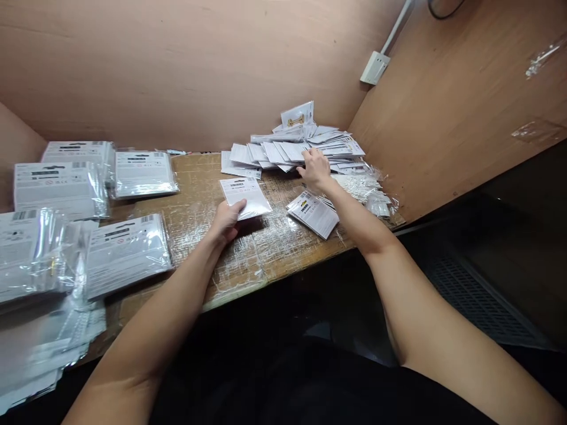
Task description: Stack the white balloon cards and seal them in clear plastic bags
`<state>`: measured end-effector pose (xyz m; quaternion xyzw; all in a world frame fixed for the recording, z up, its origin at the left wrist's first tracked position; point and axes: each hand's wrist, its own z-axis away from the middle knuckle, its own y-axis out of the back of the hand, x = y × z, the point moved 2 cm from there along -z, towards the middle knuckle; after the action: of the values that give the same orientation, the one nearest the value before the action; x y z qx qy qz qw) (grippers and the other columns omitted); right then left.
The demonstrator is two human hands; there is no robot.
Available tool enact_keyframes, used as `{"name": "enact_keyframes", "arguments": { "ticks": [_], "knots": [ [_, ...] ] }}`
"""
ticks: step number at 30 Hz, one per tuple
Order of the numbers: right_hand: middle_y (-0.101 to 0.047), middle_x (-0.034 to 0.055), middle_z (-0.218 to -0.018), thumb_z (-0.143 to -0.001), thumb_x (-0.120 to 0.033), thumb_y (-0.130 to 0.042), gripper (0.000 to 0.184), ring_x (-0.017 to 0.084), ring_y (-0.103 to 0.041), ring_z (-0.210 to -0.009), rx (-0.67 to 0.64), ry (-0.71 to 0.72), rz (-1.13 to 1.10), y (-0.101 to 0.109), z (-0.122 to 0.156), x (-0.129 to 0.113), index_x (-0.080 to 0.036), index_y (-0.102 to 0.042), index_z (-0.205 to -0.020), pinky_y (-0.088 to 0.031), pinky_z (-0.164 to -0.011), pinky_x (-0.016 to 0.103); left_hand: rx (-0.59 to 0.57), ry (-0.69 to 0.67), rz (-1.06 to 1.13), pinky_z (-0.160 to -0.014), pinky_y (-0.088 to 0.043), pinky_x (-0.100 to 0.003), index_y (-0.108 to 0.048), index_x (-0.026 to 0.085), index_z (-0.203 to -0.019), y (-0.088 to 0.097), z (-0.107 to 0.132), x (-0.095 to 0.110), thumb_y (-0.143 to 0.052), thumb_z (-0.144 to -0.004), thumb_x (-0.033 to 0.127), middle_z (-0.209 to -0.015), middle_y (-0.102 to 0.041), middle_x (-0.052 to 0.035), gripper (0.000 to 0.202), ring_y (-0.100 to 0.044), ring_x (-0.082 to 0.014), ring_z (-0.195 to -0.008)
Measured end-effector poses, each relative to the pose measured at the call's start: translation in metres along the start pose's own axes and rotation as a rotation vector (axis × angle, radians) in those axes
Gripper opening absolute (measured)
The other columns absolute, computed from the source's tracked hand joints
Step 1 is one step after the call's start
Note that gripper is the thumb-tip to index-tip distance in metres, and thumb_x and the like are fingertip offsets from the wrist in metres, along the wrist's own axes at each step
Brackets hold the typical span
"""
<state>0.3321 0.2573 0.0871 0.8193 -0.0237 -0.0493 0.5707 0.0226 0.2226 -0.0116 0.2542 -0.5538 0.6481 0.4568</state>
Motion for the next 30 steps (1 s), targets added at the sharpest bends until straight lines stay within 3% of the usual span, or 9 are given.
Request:
{"name": "enact_keyframes", "arguments": {
  "ticks": [2,6,10,12,16,20,23,27,30],
  "knots": [
    [-0.061,0.0283,-0.149,-0.098,-0.024,-0.063,0.047,0.042,-0.051,-0.137,0.011,0.081,0.128,-0.011,-0.029,-0.01,-0.006,-0.065,-0.141,-0.046,-0.108,0.053,-0.028,-0.001,-0.007,-0.093,-0.07,-0.045,-0.077,0.011,-0.104,0.001,0.001,0.001,-0.088,-0.074,0.016,-0.101,-0.085,-0.0139,0.033,-0.082,-0.0278,-0.093],
    [-0.069,0.0316,-0.136,-0.101,-0.013,-0.048,0.041,0.04,-0.054,-0.128,-0.116,0.11,0.236,-0.023,-0.069,-0.009,-0.002,-0.071,-0.134,-0.047,-0.099,0.049,-0.058,-0.037,-0.009,-0.099,-0.067,-0.045,-0.074,0.013,-0.109,0.005,-0.003,0.004,-0.09,-0.069,0.015,-0.11,-0.084,-0.0146,0.043,-0.082,-0.0288,-0.101],
    [-0.073,0.0313,-0.132,-0.104,-0.008,-0.036,0.047,0.04,-0.059,-0.124,-0.097,0.143,0.223,-0.015,-0.076,0.003,-0.001,-0.073,-0.133,-0.049,-0.099,0.051,0.064,-0.087,0.002,-0.105,-0.064,-0.042,-0.063,0.023,-0.142,0.013,-0.01,0.006,-0.088,-0.062,0.001,-0.128,-0.08,-0.0112,0.087,-0.079,-0.0254,-0.112],
    [-0.074,0.029,-0.134,-0.106,-0.014,-0.037,0.047,0.041,-0.059,-0.127,-0.032,0.179,0.153,-0.007,-0.062,0.007,-0.004,-0.073,-0.135,-0.05,-0.102,0.055,0.081,-0.101,-0.01,-0.105,-0.064,-0.038,-0.064,0.025,-0.145,0.015,-0.013,0.007,-0.086,-0.062,-0.001,-0.127,-0.08,-0.0091,0.09,-0.079,-0.0231,-0.11],
    [-0.075,0.0203,-0.144,-0.106,-0.036,-0.054,0.047,0.042,-0.06,-0.134,0.032,0.332,-0.124,0.005,-0.006,-0.002,-0.014,-0.073,-0.142,-0.048,-0.116,0.065,-0.015,-0.006,-0.021,-0.093,-0.068,-0.04,-0.08,0.011,-0.103,0.016,-0.014,0.014,-0.086,-0.08,0.03,-0.107,-0.082,-0.0167,0.03,-0.08,-0.0272,-0.095],
    [-0.079,0.0067,-0.143,-0.103,-0.043,-0.067,0.034,0.038,-0.064,-0.14,-0.13,0.566,-0.432,0.007,0.053,-0.036,-0.032,-0.08,-0.133,-0.045,-0.126,0.066,-0.241,0.134,0.119,-0.097,-0.068,-0.057,-0.08,0.011,-0.099,0.015,-0.004,0.022,-0.073,-0.09,0.074,-0.11,-0.083,-0.0256,0.065,-0.08,-0.0418,-0.113],
    [-0.075,0.0052,-0.15,-0.105,-0.036,-0.067,0.032,0.036,-0.062,-0.147,-0.259,0.699,-0.536,0.006,0.079,-0.062,-0.035,-0.079,-0.135,-0.043,-0.129,0.066,-0.297,0.13,0.085,-0.103,-0.066,-0.058,-0.081,0.011,-0.099,0.014,0.001,0.021,-0.091,-0.079,0.058,-0.105,-0.084,-0.0241,0.052,-0.08,-0.0441,-0.115],
    [-0.045,0.014,-0.178,-0.104,-0.035,-0.067,0.057,0.038,-0.035,-0.169,-0.311,0.765,-0.519,0.004,0.087,-0.072,-0.026,-0.061,-0.16,-0.03,-0.138,0.068,-0.157,-0.101,-0.002,-0.103,-0.066,-0.054,-0.082,0.009,-0.097,0.013,-0.003,0.018,-0.103,-0.058,0.03,-0.101,-0.086,-0.0176,0.05,-0.083,-0.037,-0.101],
    [-0.031,0.0229,-0.183,-0.09,-0.055,-0.085,0.101,0.044,-0.031,-0.17,-0.243,0.498,-0.68,-0.002,0.074,-0.073,-0.019,-0.039,-0.173,-0.032,-0.137,0.067,-0.113,-0.245,-0.007,-0.1,-0.067,-0.051,-0.084,0.01,-0.099,0.012,-0.005,0.019,-0.106,-0.053,0.036,-0.106,-0.087,-0.0156,0.057,-0.083,-0.033,-0.096]
  ]
}}
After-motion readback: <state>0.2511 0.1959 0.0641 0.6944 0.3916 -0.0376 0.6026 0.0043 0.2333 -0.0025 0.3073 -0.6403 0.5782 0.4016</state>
